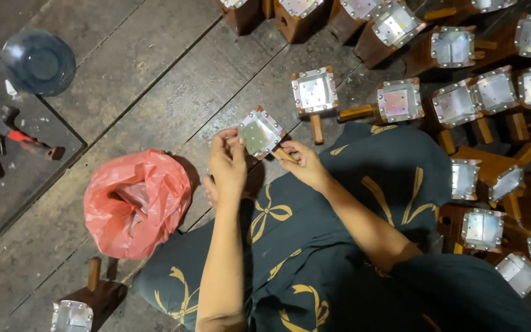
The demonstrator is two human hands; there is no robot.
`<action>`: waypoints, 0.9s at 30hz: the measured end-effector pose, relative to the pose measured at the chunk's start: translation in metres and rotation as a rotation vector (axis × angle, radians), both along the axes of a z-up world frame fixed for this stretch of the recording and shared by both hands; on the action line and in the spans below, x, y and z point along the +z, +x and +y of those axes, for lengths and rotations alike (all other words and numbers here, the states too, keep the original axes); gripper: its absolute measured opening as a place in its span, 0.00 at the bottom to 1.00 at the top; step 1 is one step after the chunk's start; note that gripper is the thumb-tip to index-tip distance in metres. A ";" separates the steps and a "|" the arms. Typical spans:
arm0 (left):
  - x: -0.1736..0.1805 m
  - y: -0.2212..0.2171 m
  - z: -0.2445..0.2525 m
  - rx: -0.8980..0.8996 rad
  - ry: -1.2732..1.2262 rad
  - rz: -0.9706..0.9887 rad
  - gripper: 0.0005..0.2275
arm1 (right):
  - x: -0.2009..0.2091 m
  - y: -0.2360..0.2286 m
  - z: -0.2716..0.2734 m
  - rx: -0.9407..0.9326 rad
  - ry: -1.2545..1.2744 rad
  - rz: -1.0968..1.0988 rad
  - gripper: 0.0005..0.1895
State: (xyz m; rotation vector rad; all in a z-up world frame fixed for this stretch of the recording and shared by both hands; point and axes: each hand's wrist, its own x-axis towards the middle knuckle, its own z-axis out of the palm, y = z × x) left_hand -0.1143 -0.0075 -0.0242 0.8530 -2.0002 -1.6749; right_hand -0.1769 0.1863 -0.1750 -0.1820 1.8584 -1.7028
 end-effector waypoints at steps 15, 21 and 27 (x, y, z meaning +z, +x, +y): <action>-0.026 -0.004 0.007 0.068 -1.010 -0.323 0.07 | 0.036 -0.001 -0.008 0.044 0.253 0.165 0.25; -0.016 -0.003 0.005 0.015 -1.070 -0.396 0.12 | 0.039 -0.002 -0.017 0.112 0.322 0.149 0.20; -0.027 -0.007 -0.001 -0.037 -0.756 -0.418 0.06 | 0.042 -0.001 -0.014 0.128 0.309 0.134 0.14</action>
